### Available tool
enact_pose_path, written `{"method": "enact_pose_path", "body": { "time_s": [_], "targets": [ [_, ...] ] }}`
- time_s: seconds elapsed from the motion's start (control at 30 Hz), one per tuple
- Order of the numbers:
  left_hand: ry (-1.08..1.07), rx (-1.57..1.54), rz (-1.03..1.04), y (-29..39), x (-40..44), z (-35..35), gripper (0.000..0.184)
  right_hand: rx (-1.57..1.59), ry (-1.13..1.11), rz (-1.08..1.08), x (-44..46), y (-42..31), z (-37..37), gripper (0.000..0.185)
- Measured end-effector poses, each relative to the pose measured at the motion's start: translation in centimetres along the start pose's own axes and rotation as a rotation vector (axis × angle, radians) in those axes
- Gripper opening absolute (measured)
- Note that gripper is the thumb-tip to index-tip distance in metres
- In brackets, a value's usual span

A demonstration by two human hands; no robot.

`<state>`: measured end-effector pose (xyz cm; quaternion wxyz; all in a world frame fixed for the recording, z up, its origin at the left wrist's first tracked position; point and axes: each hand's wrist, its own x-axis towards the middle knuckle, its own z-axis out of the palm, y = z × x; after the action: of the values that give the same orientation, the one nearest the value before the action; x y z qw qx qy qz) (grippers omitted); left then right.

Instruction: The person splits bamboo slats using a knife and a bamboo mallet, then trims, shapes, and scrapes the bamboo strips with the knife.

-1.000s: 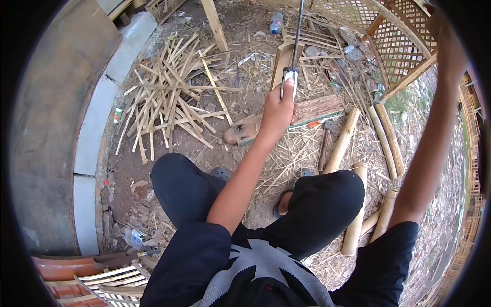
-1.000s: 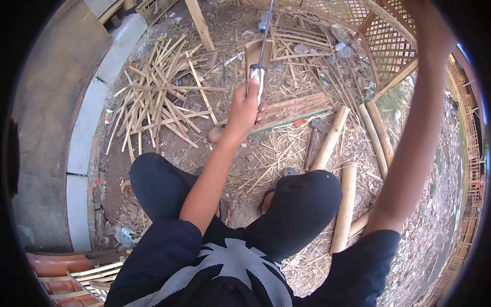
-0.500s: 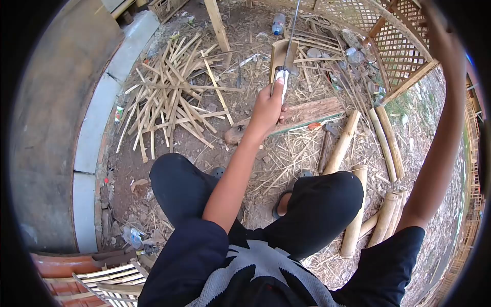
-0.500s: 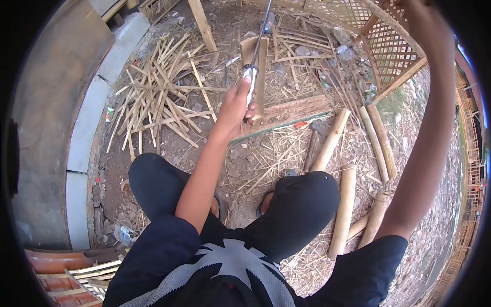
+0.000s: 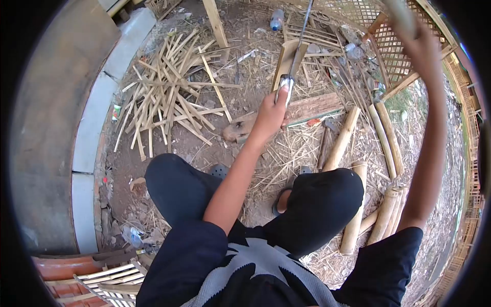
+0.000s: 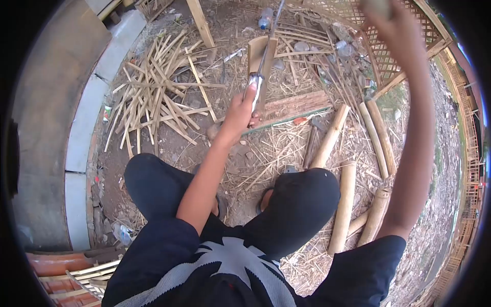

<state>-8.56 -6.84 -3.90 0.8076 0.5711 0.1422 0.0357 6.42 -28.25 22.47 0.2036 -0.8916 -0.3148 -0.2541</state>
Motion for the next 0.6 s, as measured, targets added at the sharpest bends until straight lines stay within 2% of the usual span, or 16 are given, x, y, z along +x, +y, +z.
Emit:
{"method": "enact_pose_path", "body": {
  "time_s": [0.07,0.13,0.17,0.23,0.27,0.3,0.33,0.37,0.43,0.47,0.57,0.6],
  "targets": [
    [0.013,-0.011,-0.001,0.7,-0.2,0.0,0.043,0.38,0.123,-0.258,2.4,-2.5,-3.3,0.049],
    [0.028,0.012,0.007,0.6,0.0,0.5,0.044,-0.306,0.296,-0.25,4.3,5.0,-1.9,0.051],
    [0.039,0.04,0.001,0.5,0.0,0.5,0.046,-0.367,0.489,-0.251,3.5,5.9,0.2,0.051],
    [0.048,0.055,0.0,-0.1,-0.4,0.2,0.047,-0.026,0.545,-0.152,-1.9,5.9,11.0,0.053],
    [0.056,0.059,0.023,0.3,-0.1,0.0,0.048,0.0,0.373,-0.13,-4.4,6.2,14.6,0.053],
    [0.056,0.059,0.012,1.1,0.6,-0.3,0.047,-0.012,0.048,-0.134,-6.7,6.0,15.3,0.054],
    [0.044,0.072,-0.033,1.3,0.7,-0.9,0.047,0.028,-0.257,-0.048,-9.1,6.1,15.6,0.057],
    [0.029,0.067,-0.082,1.1,0.6,-0.6,0.046,0.019,-0.254,0.005,-9.5,5.9,13.7,0.057],
    [0.061,0.042,-0.02,0.9,1.6,-1.2,0.047,0.032,-0.212,0.059,-5.2,4.3,8.7,0.059],
    [0.046,0.039,-0.025,-0.3,1.6,-0.9,0.047,-0.019,-0.118,0.125,-3.8,4.5,6.6,0.06],
    [0.043,0.001,-0.07,-1.3,0.8,-0.8,0.048,-0.023,0.07,0.085,0.5,2.1,-0.7,0.059],
    [0.039,-0.008,-0.077,-0.7,0.8,-0.7,0.048,-0.127,0.186,-0.035,1.5,3.7,-1.1,0.054]
  ]
}}
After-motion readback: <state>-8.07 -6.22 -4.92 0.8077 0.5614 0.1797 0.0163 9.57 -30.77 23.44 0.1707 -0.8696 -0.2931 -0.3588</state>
